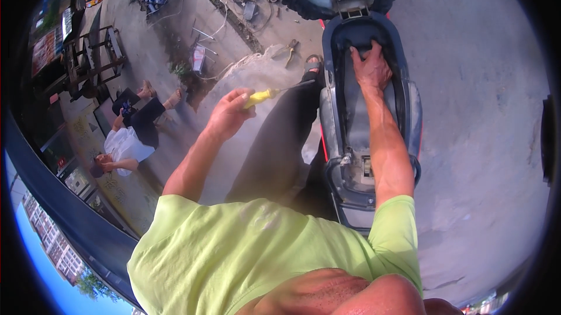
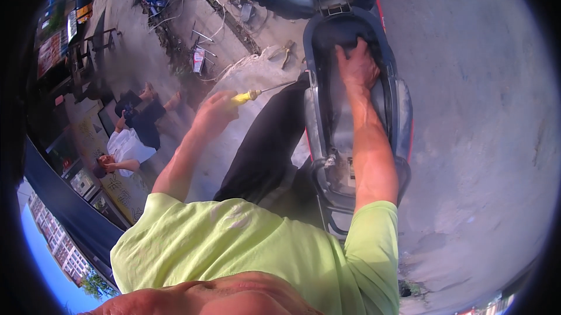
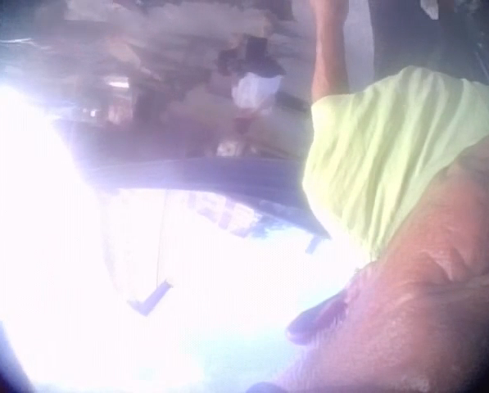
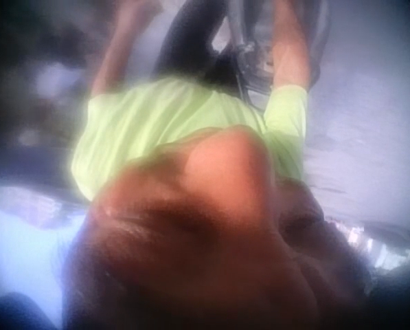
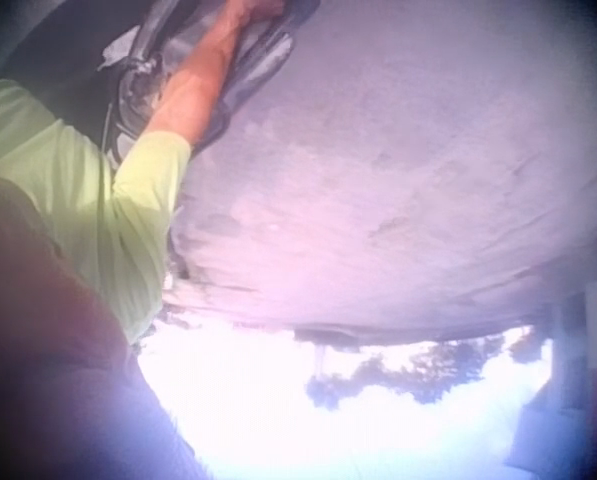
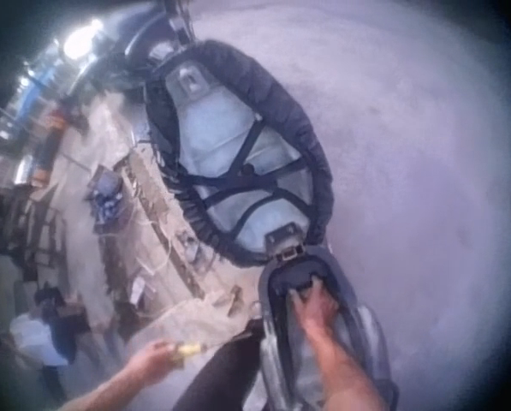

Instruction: The person uses a screwdriver to loosen and tighten screws on the interior of a scooter's storage compartment, and then handles several small components and wires within the compartment before closing the seat.

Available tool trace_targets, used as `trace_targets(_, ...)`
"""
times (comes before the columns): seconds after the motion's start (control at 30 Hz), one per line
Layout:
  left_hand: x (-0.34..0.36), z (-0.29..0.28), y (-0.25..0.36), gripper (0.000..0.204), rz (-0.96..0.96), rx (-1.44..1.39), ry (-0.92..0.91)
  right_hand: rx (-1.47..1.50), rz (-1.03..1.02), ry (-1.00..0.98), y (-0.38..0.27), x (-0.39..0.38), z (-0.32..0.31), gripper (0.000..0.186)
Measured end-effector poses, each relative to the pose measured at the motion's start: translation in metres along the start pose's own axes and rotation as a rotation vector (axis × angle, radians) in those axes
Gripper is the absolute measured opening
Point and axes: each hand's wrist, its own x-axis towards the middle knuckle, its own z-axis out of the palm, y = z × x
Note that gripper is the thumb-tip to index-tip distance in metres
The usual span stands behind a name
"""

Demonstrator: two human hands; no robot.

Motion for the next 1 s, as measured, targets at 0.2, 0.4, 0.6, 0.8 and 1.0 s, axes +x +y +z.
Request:
trace_targets(0.2, 0.009, -0.052, -0.003, 0.045, -0.183, -0.136, -0.395, -0.029, 0.016, 0.0, -0.009, -0.002, -0.002, 0.072)
trace_targets(0.4, 0.091, -0.135, 0.007, 0.038, -0.17, 0.211, -0.365, -0.103, 0.031, 0.032, -0.012, -0.003, -0.001, 0.073)
trace_targets(0.6, 0.251, -0.223, -0.011, 0.04, -0.041, 0.697, -0.177, -0.195, 0.058, 0.035, 0.007, -0.004, 0.005, 0.074)
trace_targets(0.8, 0.344, -0.247, -0.017, 0.046, 0.001, 1.046, -0.018, -0.177, 0.062, 0.041, 0.0, 0.002, 0.007, 0.068)
trace_targets(1.0, 0.402, -0.255, -0.055, 0.048, -0.008, 0.994, -0.141, -0.213, 0.109, 0.037, 0.015, 0.0, 0.012, 0.066)
